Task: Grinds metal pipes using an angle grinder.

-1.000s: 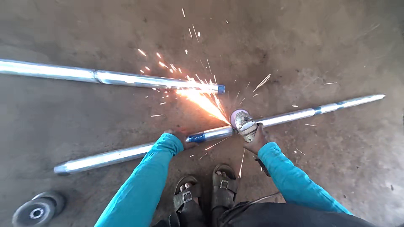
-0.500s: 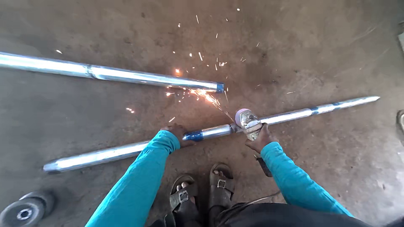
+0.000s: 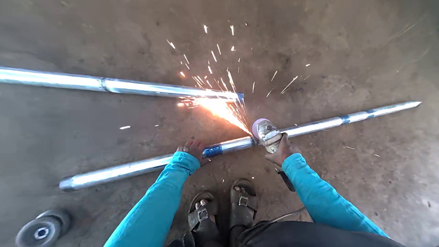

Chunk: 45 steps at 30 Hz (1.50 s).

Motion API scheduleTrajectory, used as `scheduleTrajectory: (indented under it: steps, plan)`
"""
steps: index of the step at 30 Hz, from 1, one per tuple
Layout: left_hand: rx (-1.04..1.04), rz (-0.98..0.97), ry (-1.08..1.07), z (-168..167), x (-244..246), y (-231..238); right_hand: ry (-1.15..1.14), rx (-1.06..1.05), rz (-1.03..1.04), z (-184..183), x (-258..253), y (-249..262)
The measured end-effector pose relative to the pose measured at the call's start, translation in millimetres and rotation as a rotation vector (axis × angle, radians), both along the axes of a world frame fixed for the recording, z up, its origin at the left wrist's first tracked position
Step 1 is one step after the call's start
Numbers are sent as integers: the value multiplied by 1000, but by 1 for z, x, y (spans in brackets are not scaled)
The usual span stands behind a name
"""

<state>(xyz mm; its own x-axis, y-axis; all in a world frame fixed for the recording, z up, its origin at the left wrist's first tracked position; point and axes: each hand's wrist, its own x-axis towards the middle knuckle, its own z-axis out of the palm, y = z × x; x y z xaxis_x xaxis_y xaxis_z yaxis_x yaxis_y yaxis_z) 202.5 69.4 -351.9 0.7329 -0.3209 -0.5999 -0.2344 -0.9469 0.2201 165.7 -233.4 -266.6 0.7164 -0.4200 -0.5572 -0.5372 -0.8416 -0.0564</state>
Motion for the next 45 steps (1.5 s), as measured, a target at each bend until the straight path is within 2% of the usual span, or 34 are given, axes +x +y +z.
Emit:
scheduleTrajectory:
  steps: [7,22,36,45]
  plan:
    - [17,-39,79,-5,9,1,35,-28,9,0,0,-7]
    - [-24,-41,49,0,-2,3,23,-10,45,-3,-8,2]
    - [-129,-33,-225,-15,-22,9,22,-117,38,-1,-5,-2]
    - [-123,-38,-205,-14,-22,8,35,-124,4,1,-6,0]
